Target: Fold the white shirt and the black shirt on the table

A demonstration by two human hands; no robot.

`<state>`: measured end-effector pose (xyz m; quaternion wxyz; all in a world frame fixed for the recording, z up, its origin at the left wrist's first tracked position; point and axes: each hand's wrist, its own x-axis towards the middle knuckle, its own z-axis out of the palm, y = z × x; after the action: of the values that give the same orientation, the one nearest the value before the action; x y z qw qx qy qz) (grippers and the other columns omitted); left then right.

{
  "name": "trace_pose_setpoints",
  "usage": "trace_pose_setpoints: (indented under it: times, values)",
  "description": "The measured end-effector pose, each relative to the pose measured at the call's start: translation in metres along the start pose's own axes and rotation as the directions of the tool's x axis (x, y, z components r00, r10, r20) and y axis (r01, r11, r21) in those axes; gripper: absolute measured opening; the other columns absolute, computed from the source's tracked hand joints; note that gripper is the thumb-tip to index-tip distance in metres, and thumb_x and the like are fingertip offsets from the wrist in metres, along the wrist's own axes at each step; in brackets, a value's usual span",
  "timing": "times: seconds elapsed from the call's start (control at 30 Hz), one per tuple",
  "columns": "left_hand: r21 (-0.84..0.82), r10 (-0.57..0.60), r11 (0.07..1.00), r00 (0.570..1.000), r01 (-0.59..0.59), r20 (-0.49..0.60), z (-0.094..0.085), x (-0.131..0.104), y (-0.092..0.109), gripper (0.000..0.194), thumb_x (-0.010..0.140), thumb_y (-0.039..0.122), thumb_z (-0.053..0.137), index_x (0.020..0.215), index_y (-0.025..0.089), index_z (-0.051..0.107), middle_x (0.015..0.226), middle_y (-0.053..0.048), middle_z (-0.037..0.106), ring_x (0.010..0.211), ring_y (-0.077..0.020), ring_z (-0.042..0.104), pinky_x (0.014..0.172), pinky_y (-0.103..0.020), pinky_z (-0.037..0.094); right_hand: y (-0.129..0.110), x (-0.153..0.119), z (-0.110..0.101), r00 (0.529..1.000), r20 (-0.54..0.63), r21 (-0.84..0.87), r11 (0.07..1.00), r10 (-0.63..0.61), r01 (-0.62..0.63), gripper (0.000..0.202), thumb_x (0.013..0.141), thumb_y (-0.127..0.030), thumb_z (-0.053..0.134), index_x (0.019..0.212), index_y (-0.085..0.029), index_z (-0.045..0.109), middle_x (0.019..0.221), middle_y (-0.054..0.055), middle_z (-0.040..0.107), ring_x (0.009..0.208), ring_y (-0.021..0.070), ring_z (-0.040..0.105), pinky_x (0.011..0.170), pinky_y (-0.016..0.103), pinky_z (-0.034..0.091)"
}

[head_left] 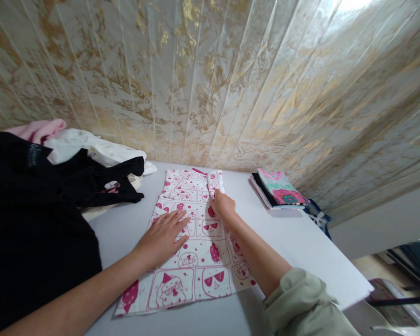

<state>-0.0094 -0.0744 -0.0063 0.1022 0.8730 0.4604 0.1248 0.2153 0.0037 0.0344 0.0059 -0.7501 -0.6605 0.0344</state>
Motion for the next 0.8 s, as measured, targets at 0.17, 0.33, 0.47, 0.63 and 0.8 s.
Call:
trace_pose_setpoints:
  times: [0.17, 0.33, 0.47, 0.63, 0.8]
  values:
    - [0.001, -0.013, 1.000, 1.000, 0.013, 0.003, -0.001, -0.001, 0.001, 0.051, 0.094, 0.047, 0.039, 0.141, 0.027, 0.045, 0.154, -0.004, 0.035, 0.142, -0.0272, 0.030, 0.115, -0.047, 0.020, 0.000, 0.002, -0.007, 1.000, -0.026, -0.002, 1.000, 0.013, -0.013, 0.028, 0.091, -0.037, 0.046, 0.115, -0.022, 0.048, 0.111, 0.010, 0.064, 0.097, 0.0227, 0.064, 0.074, 0.030, 0.044]
    - [0.001, 0.003, 1.000, 1.000, -0.003, -0.012, -0.001, -0.001, 0.001, 0.050, 0.094, 0.045, 0.040, 0.141, 0.026, 0.046, 0.154, -0.005, 0.035, 0.141, -0.0267, 0.030, 0.115, -0.048, 0.021, -0.008, 0.033, -0.026, 0.993, -0.113, 0.052, 0.998, -0.033, 0.039, 0.034, 0.091, -0.041, 0.045, 0.119, -0.022, 0.049, 0.126, 0.011, 0.055, 0.102, 0.0231, 0.061, 0.077, 0.032, 0.046]
    - [0.017, -0.006, 1.000, 1.000, 0.006, 0.009, -0.003, -0.001, 0.003, 0.051, 0.094, 0.045, 0.040, 0.141, 0.025, 0.047, 0.154, -0.005, 0.035, 0.142, -0.0262, 0.030, 0.115, -0.047, 0.021, -0.017, 0.070, -0.028, 0.992, -0.121, 0.084, 0.995, -0.038, 0.048, 0.028, 0.092, -0.033, 0.044, 0.116, -0.021, 0.052, 0.124, 0.011, 0.055, 0.107, 0.0210, 0.059, 0.082, 0.030, 0.046]
    - [0.015, -0.014, 1.000, 1.000, 0.014, 0.002, -0.005, -0.002, 0.004, 0.051, 0.094, 0.046, 0.040, 0.141, 0.026, 0.046, 0.154, -0.005, 0.036, 0.141, -0.0250, 0.031, 0.116, -0.046, 0.020, -0.020, 0.096, -0.005, 0.995, -0.093, 0.106, 0.994, 0.036, -0.026, 0.029, 0.089, -0.026, 0.046, 0.115, -0.016, 0.053, 0.118, 0.015, 0.058, 0.101, 0.0229, 0.062, 0.078, 0.032, 0.047]
    - [-0.010, -0.008, 1.000, 1.000, 0.008, -0.002, -0.005, -0.002, 0.004, 0.050, 0.094, 0.044, 0.042, 0.141, 0.027, 0.045, 0.153, -0.005, 0.036, 0.142, -0.0243, 0.030, 0.117, -0.046, 0.018, -0.014, 0.104, 0.006, 0.988, -0.130, 0.139, 0.988, 0.081, -0.063, 0.024, 0.091, -0.024, 0.042, 0.111, -0.018, 0.055, 0.112, 0.012, 0.063, 0.101, 0.0220, 0.062, 0.078, 0.031, 0.046]
